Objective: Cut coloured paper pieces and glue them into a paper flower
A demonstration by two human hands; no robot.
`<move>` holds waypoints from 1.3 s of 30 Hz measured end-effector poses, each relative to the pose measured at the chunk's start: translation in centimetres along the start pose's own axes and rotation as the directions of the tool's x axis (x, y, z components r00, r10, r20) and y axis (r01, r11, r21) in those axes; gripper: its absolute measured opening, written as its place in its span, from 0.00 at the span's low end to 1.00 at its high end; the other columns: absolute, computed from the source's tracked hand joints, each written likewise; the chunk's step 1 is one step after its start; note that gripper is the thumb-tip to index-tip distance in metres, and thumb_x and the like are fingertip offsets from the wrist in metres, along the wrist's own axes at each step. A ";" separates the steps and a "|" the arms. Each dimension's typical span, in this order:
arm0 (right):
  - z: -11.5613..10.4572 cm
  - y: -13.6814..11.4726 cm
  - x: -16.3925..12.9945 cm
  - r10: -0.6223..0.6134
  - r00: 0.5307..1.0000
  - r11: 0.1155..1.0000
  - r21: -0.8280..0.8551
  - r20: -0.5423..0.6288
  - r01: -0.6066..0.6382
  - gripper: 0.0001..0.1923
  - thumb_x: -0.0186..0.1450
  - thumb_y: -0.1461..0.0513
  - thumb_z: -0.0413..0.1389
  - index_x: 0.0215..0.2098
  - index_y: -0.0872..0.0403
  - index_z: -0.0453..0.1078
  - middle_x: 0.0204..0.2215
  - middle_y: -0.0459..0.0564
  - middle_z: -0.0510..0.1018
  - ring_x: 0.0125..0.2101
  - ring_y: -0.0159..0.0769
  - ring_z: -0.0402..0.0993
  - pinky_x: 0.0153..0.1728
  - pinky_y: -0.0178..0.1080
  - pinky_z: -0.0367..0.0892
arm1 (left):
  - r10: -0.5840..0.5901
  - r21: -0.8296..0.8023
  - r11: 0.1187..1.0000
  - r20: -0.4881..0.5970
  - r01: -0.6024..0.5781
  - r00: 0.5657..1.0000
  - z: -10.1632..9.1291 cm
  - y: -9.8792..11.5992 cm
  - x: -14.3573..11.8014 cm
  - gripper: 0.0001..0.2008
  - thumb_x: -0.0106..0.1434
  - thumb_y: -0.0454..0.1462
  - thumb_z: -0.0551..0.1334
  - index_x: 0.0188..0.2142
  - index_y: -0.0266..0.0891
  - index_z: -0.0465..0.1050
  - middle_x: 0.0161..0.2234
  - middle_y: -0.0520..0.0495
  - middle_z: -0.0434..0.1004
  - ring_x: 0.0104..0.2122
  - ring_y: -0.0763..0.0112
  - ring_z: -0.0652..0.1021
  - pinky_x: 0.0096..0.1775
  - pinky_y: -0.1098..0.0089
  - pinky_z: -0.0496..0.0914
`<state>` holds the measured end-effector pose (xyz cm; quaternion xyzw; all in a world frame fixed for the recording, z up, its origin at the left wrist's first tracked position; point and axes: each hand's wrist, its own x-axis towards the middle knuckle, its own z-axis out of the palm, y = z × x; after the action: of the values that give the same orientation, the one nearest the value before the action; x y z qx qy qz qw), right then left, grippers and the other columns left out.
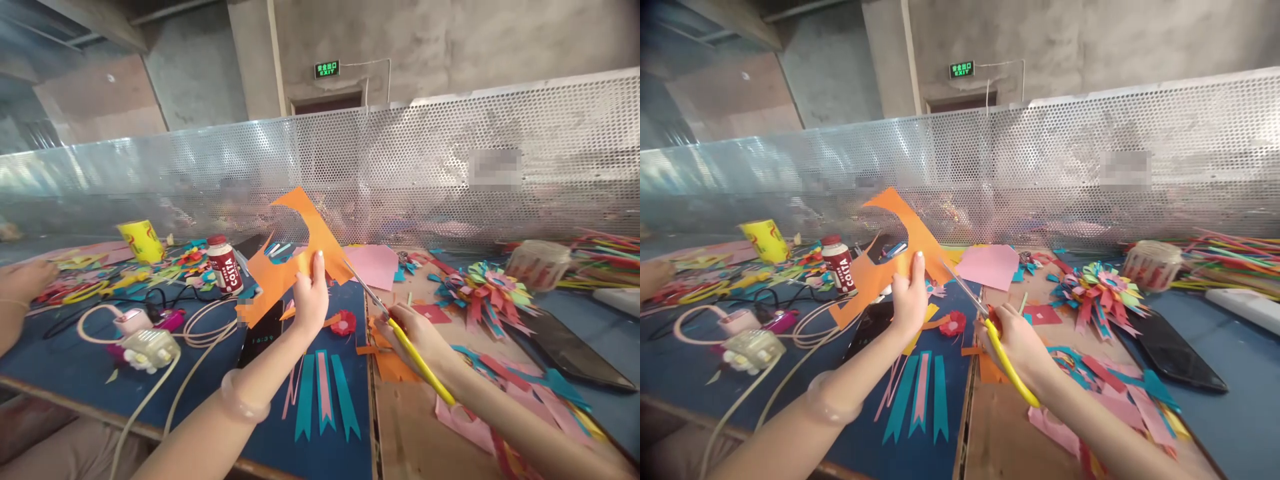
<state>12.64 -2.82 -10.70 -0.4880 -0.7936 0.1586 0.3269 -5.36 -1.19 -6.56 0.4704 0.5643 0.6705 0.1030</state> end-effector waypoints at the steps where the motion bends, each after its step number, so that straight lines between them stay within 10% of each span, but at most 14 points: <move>1: 0.1 -0.1 -0.1 -0.003 1.000 1.000 0.006 0.005 0.003 0.14 0.60 0.52 0.46 0.23 0.52 0.58 0.23 0.46 0.66 0.24 0.33 0.64 0.25 0.34 0.57 | -0.001 -0.006 1.000 0.007 0.001 1.000 0.0 0.0 -0.1 0.23 0.59 0.51 0.52 0.14 0.44 0.51 0.12 0.54 0.54 0.16 0.76 0.60 0.19 0.71 0.57; 39: -0.6 -1.7 -0.7 0.060 0.997 0.997 0.038 0.044 -0.061 0.12 0.60 0.55 0.44 0.25 0.53 0.59 0.24 0.46 0.66 0.25 0.34 0.64 0.27 0.35 0.58 | 0.190 -0.050 0.982 0.146 -0.185 0.971 0.2 -1.5 -0.8 0.12 0.58 0.42 0.57 0.31 0.38 0.76 0.16 0.49 0.70 0.18 0.74 0.70 0.20 0.74 0.63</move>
<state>12.13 -4.29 -9.58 -0.5017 -0.7820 0.1947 0.3144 -5.39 -1.03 -8.28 0.5688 0.4959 0.6500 0.0898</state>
